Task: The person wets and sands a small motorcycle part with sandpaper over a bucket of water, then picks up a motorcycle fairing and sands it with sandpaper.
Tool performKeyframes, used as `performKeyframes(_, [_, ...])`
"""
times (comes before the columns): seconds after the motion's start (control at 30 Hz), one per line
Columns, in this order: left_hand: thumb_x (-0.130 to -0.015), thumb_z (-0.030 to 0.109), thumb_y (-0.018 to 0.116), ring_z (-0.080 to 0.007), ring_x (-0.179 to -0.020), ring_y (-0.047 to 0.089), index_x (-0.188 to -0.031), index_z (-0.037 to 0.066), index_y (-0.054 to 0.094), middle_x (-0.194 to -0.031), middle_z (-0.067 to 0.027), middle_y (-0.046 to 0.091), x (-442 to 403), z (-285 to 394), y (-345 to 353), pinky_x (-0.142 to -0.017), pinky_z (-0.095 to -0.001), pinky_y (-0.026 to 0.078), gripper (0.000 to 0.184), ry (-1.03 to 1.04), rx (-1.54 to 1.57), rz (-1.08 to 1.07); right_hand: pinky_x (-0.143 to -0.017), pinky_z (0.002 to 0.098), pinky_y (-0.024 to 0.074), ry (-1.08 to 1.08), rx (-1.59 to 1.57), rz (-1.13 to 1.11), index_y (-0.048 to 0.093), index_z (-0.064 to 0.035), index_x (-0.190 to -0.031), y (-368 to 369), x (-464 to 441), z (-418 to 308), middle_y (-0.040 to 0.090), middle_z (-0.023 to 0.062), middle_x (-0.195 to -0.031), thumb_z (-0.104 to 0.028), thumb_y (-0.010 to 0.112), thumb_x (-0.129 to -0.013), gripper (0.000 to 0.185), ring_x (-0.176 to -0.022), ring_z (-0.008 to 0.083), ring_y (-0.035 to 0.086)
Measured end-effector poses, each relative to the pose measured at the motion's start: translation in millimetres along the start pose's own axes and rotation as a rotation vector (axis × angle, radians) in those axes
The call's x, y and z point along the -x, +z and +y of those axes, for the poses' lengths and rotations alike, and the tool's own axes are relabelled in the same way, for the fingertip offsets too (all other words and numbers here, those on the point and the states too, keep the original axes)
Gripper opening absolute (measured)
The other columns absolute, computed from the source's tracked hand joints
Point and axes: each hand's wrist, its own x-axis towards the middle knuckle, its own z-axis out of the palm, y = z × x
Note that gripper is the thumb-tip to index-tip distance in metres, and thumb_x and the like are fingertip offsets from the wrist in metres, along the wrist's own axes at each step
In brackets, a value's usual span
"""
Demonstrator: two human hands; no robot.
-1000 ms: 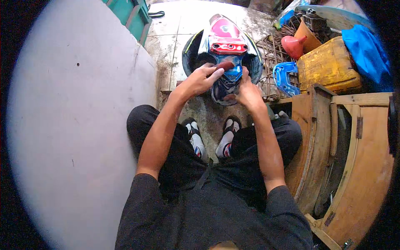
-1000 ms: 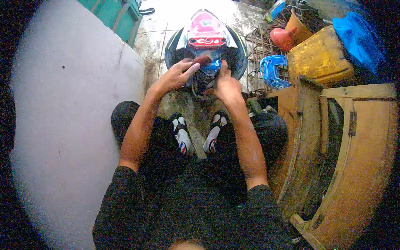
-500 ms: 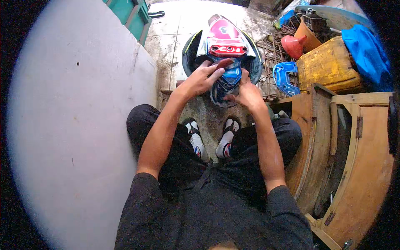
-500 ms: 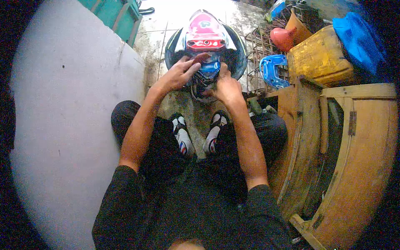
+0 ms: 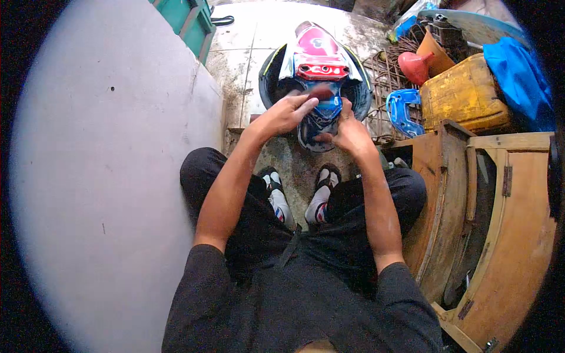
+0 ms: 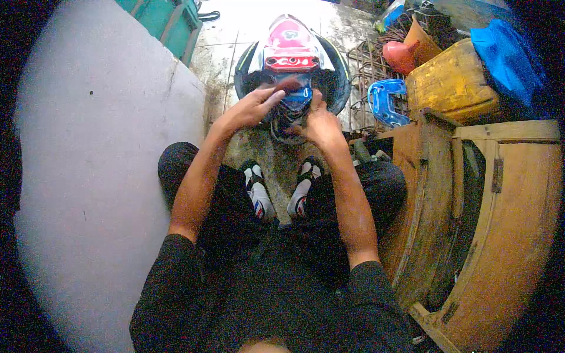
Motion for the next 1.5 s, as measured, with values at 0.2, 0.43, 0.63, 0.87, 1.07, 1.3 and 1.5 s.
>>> performKeyframes(0.2, [-0.105,0.04,0.047,-0.0275,-0.102,0.056,-0.135,0.009,0.06,-0.104,-0.0177,0.059,4.9,17.6,-6.3,-0.096,-0.0378,0.042,0.045,-0.022,-0.023,0.11,-0.099,0.0488,0.0476,0.026,-0.036,0.004,0.016,-0.0062,-0.143,-6.4,3.7,-9.7,0.053,0.0313,-0.132,-0.037,0.092,-0.064,0.115,-0.119,0.0474,0.058])
performKeyframes(0.43, [-0.105,0.04,0.045,-0.034,-0.108,0.058,-0.14,0.019,0.058,-0.109,-0.0249,0.059,0.7,7.7,-3.8,-0.099,-0.0405,0.043,0.042,0.045,-0.095,0.105,-0.098,0.0484,0.0483,0.023,-0.039,-0.003,0.021,-0.0052,-0.138,-8.9,2.6,-9.6,0.054,0.0313,-0.13,-0.038,0.092,-0.064,0.108,-0.117,0.0463,0.059])
performKeyframes(0.63, [-0.106,0.034,0.045,-0.0273,-0.115,0.055,-0.141,0.019,0.057,-0.116,-0.0154,0.061,-0.9,-6.5,0.5,-0.105,-0.0362,0.038,0.04,0.011,-0.055,0.082,-0.096,0.047,0.0492,0.02,-0.004,0.006,0.025,-0.0019,-0.134,-12.3,3.2,-14.2,0.059,0.0306,-0.124,-0.041,0.092,-0.062,0.106,-0.116,0.045,0.06])
performKeyframes(0.87, [-0.105,0.037,0.047,-0.0274,-0.109,0.056,-0.139,0.018,0.059,-0.11,-0.0174,0.06,4.7,12.0,-6.4,-0.1,-0.0383,0.041,0.04,-0.081,-0.039,0.049,-0.093,0.0522,0.052,0.052,0.014,-0.048,0.027,0.0007,-0.132,-12.2,-0.6,-12.6,0.057,0.0313,-0.123,-0.051,0.09,-0.061,0.108,-0.108,0.0478,0.063])
performKeyframes(1.07, [-0.104,0.036,0.05,-0.0298,-0.1,0.058,-0.13,0.009,0.063,-0.1,-0.0181,0.059,6.5,24.8,-12.2,-0.089,-0.0388,0.045,0.04,-0.032,0.041,-0.075,-0.092,0.0522,0.0521,0.061,0.019,-0.05,0.027,0.0015,-0.131,-10.4,0.2,-11.7,0.057,0.0317,-0.124,-0.05,0.091,-0.061,0.107,-0.108,0.0473,0.063])
performKeyframes(1.3, [-0.101,0.031,0.057,-0.0295,-0.086,0.06,-0.124,0.01,0.068,-0.091,-0.0158,0.059,9.3,14.5,-18.4,-0.079,-0.0399,0.048,0.033,-0.01,-0.189,0.008,-0.092,0.0518,0.0524,0.036,0.019,-0.054,0.025,0.0007,-0.131,-9.4,-0.2,-11.1,0.055,0.0323,-0.125,-0.048,0.091,-0.061,0.108,-0.108,0.0483,0.063])
performKeyframes(1.5, [-0.096,0.026,0.063,-0.029,-0.084,0.065,-0.121,0.013,0.07,-0.089,-0.0145,0.062,17.4,20.2,-18.8,-0.075,-0.0396,0.051,0.029,0.064,-0.393,0.165,-0.092,0.0512,0.0527,0.053,0.011,-0.054,0.026,0.0008,-0.13,-11.1,0.0,-14.0,0.055,0.0323,-0.125,-0.049,0.091,-0.061,0.108,-0.107,0.0486,0.063])
